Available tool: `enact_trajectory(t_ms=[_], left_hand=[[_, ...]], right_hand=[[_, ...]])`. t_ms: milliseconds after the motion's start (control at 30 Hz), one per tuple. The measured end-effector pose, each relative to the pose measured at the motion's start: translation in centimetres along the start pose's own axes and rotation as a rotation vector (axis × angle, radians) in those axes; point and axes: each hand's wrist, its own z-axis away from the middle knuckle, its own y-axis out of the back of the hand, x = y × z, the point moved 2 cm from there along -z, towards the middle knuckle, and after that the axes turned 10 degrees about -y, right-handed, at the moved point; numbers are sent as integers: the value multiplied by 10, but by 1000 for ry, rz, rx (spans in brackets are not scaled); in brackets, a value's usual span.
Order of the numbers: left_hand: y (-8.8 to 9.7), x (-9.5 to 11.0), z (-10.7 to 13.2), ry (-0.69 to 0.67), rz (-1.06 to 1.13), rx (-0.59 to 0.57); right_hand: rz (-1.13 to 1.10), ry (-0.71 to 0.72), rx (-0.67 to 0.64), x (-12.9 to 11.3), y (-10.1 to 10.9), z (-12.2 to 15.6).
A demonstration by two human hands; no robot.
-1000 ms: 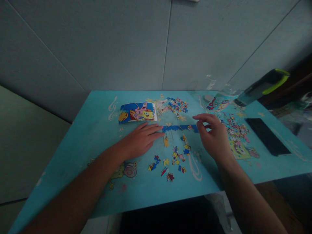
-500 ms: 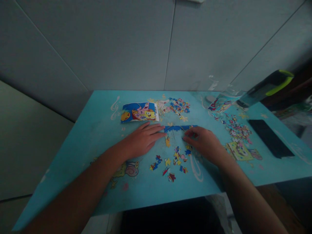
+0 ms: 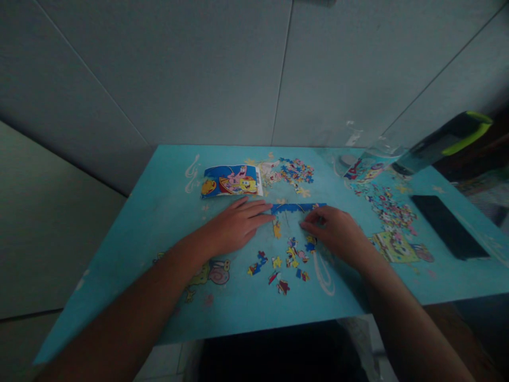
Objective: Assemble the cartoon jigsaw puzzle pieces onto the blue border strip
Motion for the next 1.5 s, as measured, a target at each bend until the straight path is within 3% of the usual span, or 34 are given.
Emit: enact_trajectory(t_ms=[367,567,967,1333,1500], left_hand=[[1,2,-1,9,-5,-19],[1,1,-1,2,-5,7],[0,0,0,5,-3,-8],[0,1,-1,22,-8,-40],[2,2,-2,27,-5,-47]], right_hand=[[-12,0,-42,1,0,0],[-93,-5,40,-1,5,1],[-38,-12,-90,-6,-2,3],[27,269,4,-13,-4,6],[-108,484,73,-24,-7,14]])
